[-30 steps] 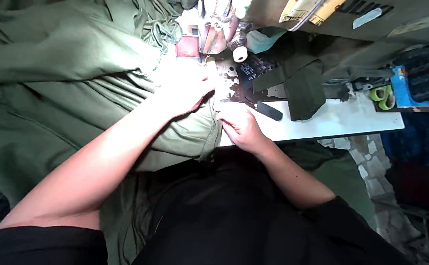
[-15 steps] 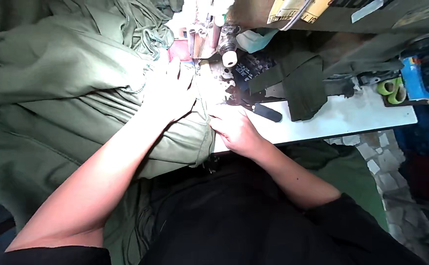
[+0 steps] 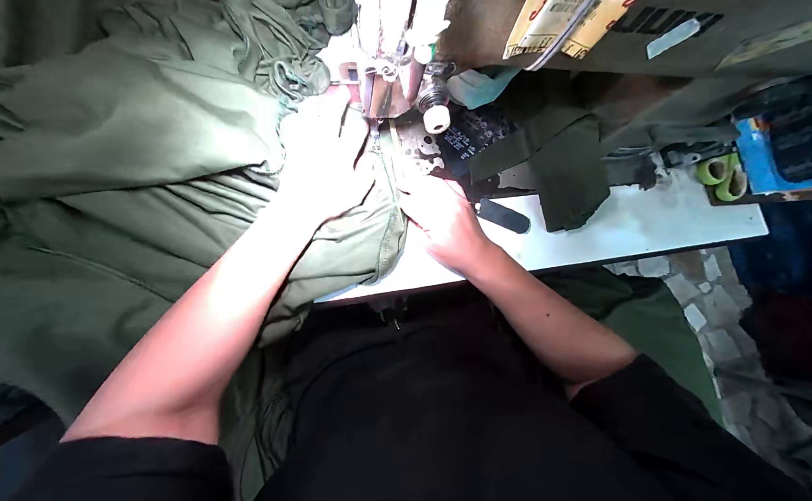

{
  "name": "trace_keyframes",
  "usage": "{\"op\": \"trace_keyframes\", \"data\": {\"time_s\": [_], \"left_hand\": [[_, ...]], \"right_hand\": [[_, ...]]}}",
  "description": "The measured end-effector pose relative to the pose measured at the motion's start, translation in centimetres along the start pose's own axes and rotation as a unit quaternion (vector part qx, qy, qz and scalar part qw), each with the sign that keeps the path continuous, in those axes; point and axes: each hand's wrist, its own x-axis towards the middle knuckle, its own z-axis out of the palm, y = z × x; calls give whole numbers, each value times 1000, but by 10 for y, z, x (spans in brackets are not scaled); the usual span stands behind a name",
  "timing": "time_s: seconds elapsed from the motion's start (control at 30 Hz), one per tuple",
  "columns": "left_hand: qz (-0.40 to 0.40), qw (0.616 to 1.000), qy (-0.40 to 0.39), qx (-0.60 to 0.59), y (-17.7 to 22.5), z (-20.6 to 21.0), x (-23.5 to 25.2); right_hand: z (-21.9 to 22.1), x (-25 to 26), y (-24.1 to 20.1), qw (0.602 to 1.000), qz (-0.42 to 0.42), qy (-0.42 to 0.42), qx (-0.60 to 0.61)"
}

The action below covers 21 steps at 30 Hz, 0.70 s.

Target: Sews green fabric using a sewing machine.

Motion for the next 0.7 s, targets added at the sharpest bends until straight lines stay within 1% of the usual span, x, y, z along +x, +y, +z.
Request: {"op": "trace_keyframes", "data": {"time_s": [0.03, 0.07, 0.1, 0.17, 0.23, 0.37, 0.43, 0.5, 0.53, 0.6, 0.7], "left_hand": [[38, 999, 15, -25, 1, 0, -13], [71, 996, 11, -45, 2, -1, -25], [93, 994, 0, -60, 2, -2, -34], [109, 991, -5, -84, -3, -3, -39], [109, 990, 2, -90, -11, -4, -34], [66, 994, 5, -85, -16, -9, -23], [54, 994, 25, -93, -3, -14, -20], [54, 989, 27, -133, 18, -21, -20], [54, 986, 13, -158, 30, -23, -23], [44, 979, -56, -189, 43, -19, -30], [3, 984, -136, -119, 46, -12, -37]], "right_hand": [[1, 1, 0, 1000, -8, 1, -1], [3, 2, 0, 1000, -17, -3, -1], [4, 4, -1, 999, -28, -18, -4], [5, 9, -1, 997, -57, -44, -13], [1, 15, 0, 994, -79, -69, -21], [-8, 17, 2, 990, -101, -89, -38], [-9, 16, 3, 990, -109, -87, -26], [-9, 16, 3, 989, -118, -86, -11], [-9, 17, 3, 989, -119, -87, -7], [-9, 18, 2, 988, -128, -81, -15], [-8, 19, 1, 988, -128, -80, -25]]}}
